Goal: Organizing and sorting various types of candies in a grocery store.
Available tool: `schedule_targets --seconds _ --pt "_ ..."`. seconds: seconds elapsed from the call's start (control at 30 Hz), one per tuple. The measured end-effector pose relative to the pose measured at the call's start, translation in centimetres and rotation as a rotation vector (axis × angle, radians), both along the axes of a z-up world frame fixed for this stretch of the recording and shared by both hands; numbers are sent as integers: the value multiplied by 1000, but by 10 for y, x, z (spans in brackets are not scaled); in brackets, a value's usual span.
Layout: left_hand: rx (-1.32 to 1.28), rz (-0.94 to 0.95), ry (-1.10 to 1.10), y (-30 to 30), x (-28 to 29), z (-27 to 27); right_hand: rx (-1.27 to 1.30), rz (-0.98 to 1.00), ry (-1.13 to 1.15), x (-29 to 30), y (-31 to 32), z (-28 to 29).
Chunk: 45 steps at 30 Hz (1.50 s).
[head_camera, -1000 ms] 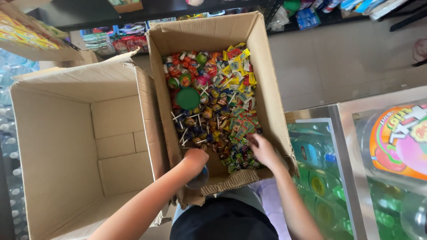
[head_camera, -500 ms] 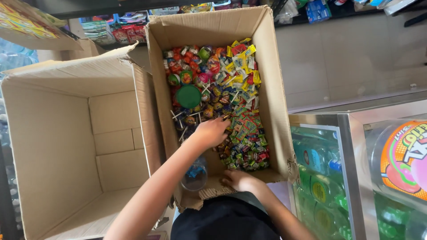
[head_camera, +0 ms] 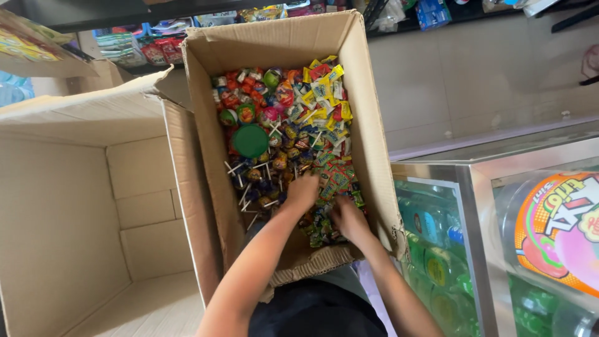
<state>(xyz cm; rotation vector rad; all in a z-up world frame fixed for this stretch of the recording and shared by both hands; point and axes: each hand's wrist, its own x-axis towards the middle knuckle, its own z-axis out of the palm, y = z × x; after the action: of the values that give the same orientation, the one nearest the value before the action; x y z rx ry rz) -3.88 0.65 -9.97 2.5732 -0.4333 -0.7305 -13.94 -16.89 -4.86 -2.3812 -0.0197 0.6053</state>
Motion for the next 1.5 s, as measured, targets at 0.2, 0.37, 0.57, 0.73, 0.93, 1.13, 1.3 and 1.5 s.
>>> schedule_targets --seconds 0.2,0.37,0.57,0.73,0.93,1.13,1.3,1.5 --pt "-222 334 -176 -1 10 49 -100 -272 -205 58 37 25" --pt "-188 260 -169 -9 15 54 -116 -232 -341 50 29 -29" --pt "-160 268 -247 -22 19 -10 33 -383 -328 49 12 -29" --pt "-167 320 59 -8 37 34 117 -568 -203 37 -5 -35" --pt "-293 324 10 33 55 98 530 -753 162 17 18 37" --pt "-655 503 -238 88 40 205 599 -288 36 -7 95 87" --pt "-740 542 -50 133 -3 242 146 81 10 -25 153 125" --pt "-699 464 -78 160 -23 240 -4 -58 -214 -46 139 89"
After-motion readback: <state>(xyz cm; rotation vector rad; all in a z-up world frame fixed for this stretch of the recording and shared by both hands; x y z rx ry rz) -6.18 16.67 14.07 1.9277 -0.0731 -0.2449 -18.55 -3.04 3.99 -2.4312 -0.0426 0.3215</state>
